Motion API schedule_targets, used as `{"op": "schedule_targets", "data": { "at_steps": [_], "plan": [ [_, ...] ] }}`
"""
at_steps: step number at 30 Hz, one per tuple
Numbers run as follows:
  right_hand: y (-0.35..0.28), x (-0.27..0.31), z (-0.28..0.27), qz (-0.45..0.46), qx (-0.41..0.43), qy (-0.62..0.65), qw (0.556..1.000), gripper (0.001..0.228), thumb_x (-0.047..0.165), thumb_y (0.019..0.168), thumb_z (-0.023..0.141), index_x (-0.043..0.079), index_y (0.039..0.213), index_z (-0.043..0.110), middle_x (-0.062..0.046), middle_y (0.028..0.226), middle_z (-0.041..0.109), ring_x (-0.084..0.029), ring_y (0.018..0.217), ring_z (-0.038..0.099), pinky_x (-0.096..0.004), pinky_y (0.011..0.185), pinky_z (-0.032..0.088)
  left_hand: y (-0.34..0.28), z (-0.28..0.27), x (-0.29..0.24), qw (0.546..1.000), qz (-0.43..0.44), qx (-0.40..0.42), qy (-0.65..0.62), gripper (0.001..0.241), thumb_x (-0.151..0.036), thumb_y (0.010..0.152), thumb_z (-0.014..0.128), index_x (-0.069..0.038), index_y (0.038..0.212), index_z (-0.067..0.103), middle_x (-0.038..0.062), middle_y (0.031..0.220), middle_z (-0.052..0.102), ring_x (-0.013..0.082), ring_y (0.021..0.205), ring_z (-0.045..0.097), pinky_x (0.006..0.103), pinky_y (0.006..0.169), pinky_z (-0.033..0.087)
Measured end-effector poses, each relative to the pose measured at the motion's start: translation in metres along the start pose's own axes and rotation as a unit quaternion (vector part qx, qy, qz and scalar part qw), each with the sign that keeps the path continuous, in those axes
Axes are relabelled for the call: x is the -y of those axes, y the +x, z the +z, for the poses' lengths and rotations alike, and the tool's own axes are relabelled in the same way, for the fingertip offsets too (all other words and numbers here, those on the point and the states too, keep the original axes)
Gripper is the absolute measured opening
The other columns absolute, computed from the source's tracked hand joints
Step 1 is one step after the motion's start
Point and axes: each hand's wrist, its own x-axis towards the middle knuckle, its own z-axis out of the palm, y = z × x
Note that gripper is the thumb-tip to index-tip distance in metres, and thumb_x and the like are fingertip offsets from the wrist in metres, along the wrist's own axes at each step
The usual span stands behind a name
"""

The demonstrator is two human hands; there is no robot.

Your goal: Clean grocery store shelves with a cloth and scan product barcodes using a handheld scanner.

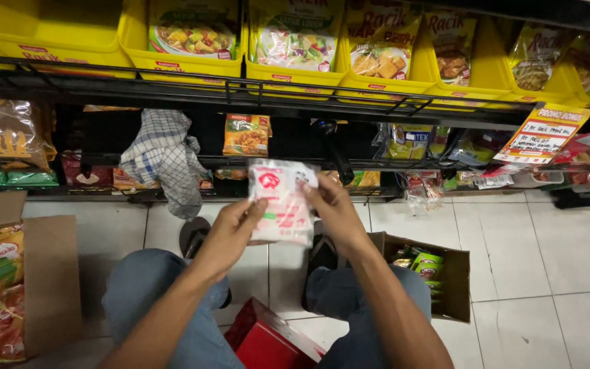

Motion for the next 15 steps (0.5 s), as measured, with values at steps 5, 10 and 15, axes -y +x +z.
{"op": "schedule_targets", "data": {
  "at_steps": [5,10,15],
  "plan": [
    [-0.003,0.030,0.015,0.032,-0.053,0.144,0.988,0.028,0.027,0.105,0.060,0.002,0.099,0.072,-0.002,0.087,0.068,-0.010,0.078,0.059,-0.030,0.074,0.050,-0.002,0.006,0.000,0.998,0.023,0.028,0.059,0.046,-0.038,0.109,0.043,-0.001,0.119,0.068,0.003,0.091,0.067,0.0070,0.081,0.056,0.0254,0.074,0.052],
    [0.018,0.013,-0.009,0.036,-0.093,0.124,0.987,0.036,0.033,0.109,0.054,0.003,0.098,0.071,-0.002,0.088,0.070,-0.012,0.081,0.063,-0.031,0.077,0.053,0.001,0.005,0.002,0.999,-0.037,0.024,-0.002,0.047,-0.038,0.110,0.040,-0.001,0.124,0.065,0.003,0.097,0.065,0.0085,0.083,0.057,0.0274,0.074,0.052],
    [0.053,0.027,-0.044,-0.139,-0.200,-0.384,0.890,0.047,0.045,0.101,0.057,0.001,0.117,0.063,-0.014,0.110,0.070,-0.028,0.104,0.063,-0.045,0.092,0.050,0.000,0.003,-0.018,0.988,-0.046,0.007,-0.146,0.047,-0.034,0.106,0.034,-0.004,0.137,0.053,0.008,0.127,0.069,0.0216,0.117,0.068,0.0423,0.100,0.054]
  ]
}}
